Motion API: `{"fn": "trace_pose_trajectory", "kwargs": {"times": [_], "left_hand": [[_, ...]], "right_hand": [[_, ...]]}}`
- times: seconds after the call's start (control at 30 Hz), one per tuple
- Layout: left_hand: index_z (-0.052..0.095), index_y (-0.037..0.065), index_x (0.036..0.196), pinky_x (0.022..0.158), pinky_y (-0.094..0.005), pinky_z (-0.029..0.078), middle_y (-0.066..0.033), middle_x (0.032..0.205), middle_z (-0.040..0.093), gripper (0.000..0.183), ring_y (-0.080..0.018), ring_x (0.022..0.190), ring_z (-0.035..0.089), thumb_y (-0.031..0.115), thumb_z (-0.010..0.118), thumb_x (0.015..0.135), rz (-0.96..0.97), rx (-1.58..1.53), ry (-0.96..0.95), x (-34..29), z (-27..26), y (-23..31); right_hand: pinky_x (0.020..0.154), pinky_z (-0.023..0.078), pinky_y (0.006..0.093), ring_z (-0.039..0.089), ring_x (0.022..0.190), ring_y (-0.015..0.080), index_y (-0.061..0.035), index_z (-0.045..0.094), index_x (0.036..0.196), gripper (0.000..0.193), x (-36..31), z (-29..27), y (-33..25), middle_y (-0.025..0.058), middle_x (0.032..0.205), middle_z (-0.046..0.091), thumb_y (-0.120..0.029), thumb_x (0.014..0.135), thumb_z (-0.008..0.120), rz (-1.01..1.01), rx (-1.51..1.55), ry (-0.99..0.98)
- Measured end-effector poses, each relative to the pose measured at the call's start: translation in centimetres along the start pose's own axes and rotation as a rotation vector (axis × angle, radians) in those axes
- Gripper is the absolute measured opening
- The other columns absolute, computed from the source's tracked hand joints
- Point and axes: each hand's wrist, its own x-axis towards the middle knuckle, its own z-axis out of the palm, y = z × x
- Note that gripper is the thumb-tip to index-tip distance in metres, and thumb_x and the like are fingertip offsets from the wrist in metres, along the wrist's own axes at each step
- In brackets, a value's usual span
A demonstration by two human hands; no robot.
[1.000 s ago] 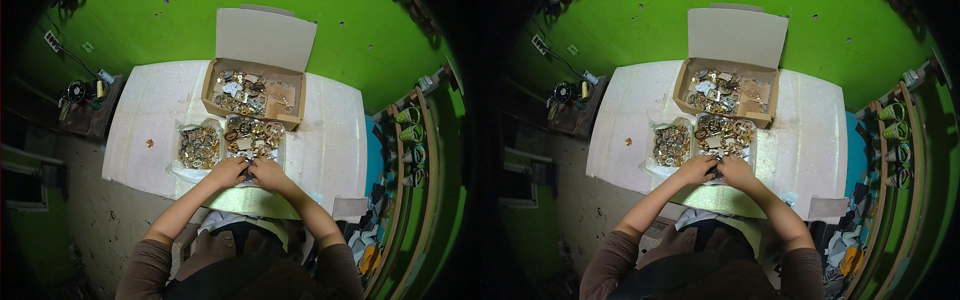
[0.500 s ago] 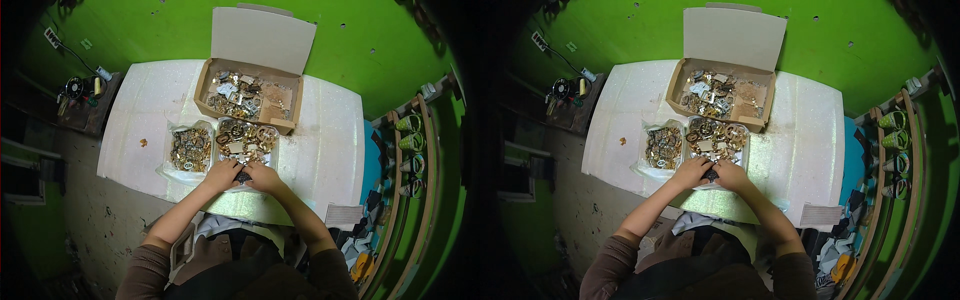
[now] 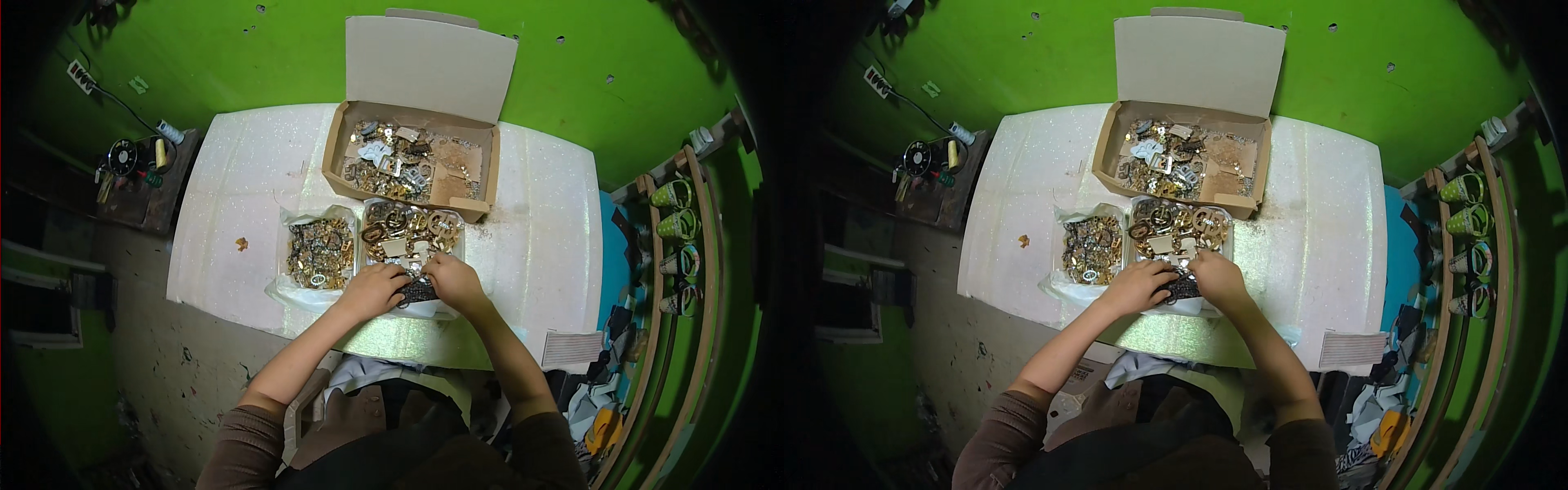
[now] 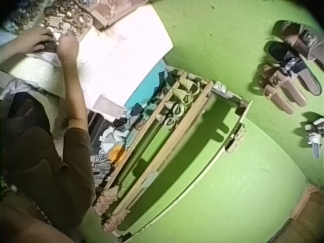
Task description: Sorting through small metal buckles and decorative shoe components into different containers.
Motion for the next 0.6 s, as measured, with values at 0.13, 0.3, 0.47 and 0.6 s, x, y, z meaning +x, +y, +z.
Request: {"fn": "trace_pose_trajectory", "kwargs": {"times": [0.13,0.3,0.47,0.6], "left_hand": [[0.057,0.009,0.103,0.085,-0.035,0.04,-0.0073,0.101,0.056,0.032,-0.0245,0.096,0.052,0.024,0.057,0.075,0.062,-0.022,-0.053,0.2,1.4,-0.6],[0.056,0.007,0.102,0.084,-0.0347,0.041,-0.0079,0.102,0.056,0.031,-0.024,0.097,0.052,0.024,0.056,0.076,0.072,-0.098,-0.115,0.3,0.9,-0.8],[0.057,0.006,0.1,0.083,-0.035,0.042,-0.0084,0.101,0.057,0.029,-0.0245,0.094,0.053,0.023,0.055,0.077,0.097,-0.126,-0.159,0.1,0.9,-1.5],[0.058,0.006,0.098,0.081,-0.0352,0.042,-0.0087,0.099,0.057,0.026,-0.0249,0.092,0.054,0.02,0.054,0.076,0.156,-0.138,-0.111,0.1,0.3,-2.1]], "right_hand": [[0.065,0.046,0.0346,0.058,0.076,0.0234,-0.0097,0.06,0.076,0.011,0.9,1.4,0.0,0.0083,0.079,0.056,-0.01,0.07,0.051,-0.048,-0.248,-0.05],[0.06,0.045,0.032,0.058,0.076,0.0208,-0.0098,0.059,0.074,0.009,1.2,1.3,0.3,0.0066,0.077,0.056,-0.012,0.07,0.051,-0.095,-0.436,-0.074],[0.059,0.046,0.0342,0.058,0.07,0.0224,-0.0092,0.06,0.075,0.01,1.0,-0.2,-0.7,0.0094,0.073,0.056,-0.013,0.07,0.053,0.051,-0.378,0.016],[0.061,0.046,0.037,0.057,0.07,0.0271,-0.0075,0.059,0.079,0.011,1.4,-2.4,-2.8,0.0113,0.076,0.058,-0.016,0.074,0.054,0.185,-0.14,0.186]]}}
